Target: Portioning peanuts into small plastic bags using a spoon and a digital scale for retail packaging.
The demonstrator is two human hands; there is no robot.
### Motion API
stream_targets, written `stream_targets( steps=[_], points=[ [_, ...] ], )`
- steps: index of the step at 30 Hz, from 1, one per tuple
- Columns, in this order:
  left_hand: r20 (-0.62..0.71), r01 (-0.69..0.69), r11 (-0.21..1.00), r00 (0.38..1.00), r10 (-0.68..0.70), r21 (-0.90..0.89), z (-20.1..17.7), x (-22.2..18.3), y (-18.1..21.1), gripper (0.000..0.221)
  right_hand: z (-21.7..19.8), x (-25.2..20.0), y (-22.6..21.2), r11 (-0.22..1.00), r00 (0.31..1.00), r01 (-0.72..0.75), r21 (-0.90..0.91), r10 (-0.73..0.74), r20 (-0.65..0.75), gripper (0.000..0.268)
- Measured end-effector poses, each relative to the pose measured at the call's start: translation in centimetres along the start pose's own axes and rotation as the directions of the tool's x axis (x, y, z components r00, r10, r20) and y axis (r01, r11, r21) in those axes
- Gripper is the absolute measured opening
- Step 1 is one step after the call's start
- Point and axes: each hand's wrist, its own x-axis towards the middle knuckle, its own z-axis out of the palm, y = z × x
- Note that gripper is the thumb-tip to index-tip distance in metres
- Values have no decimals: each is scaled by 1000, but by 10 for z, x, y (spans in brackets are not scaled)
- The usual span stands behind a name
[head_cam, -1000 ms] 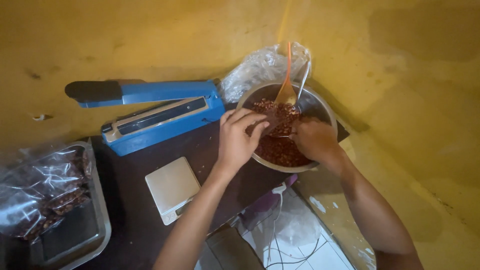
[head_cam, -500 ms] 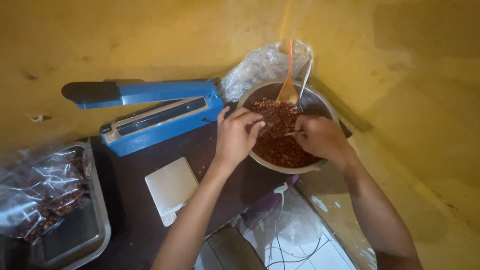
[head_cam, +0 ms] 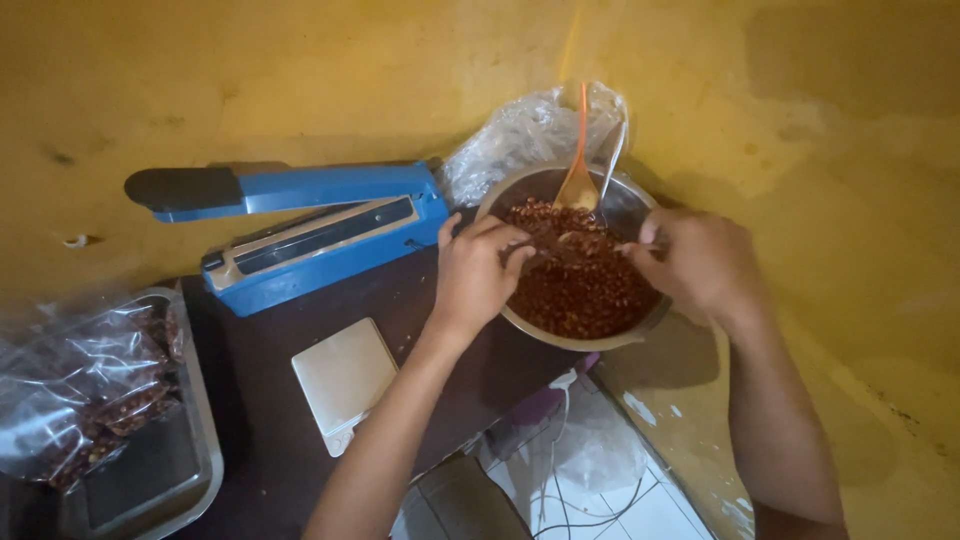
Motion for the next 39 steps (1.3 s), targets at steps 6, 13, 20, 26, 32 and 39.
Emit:
stream_targets(
  steps=[6,13,20,26,32,39],
  points=[
    [16,14,999,1000,-15,40,-4,3,8,14,-17,-4,8,998,997,35,57,-31,-66,26],
    [20,-33,996,999,31,79,7,6,5,12,-5,18,-1,991,993,113,-75,-116,-32,29],
    [14,-48,992,999,46,117,16,7,11,14,25,22,-17,953,985,132,-273,-158,-75,27],
    [-27,-33,993,999,36,114,25,8,9,12,32,10,-26,906,945,77,-416,-199,-258,27],
    [-66,-17,995,998,24,95,26,7,10,14,15,-9,-12,945,939,-48,-324,-68,-336,27],
    [-89,-5,999,996,10,50,24,4,10,15,8,-16,-8,982,956,-129,-140,86,-280,29]
  ],
)
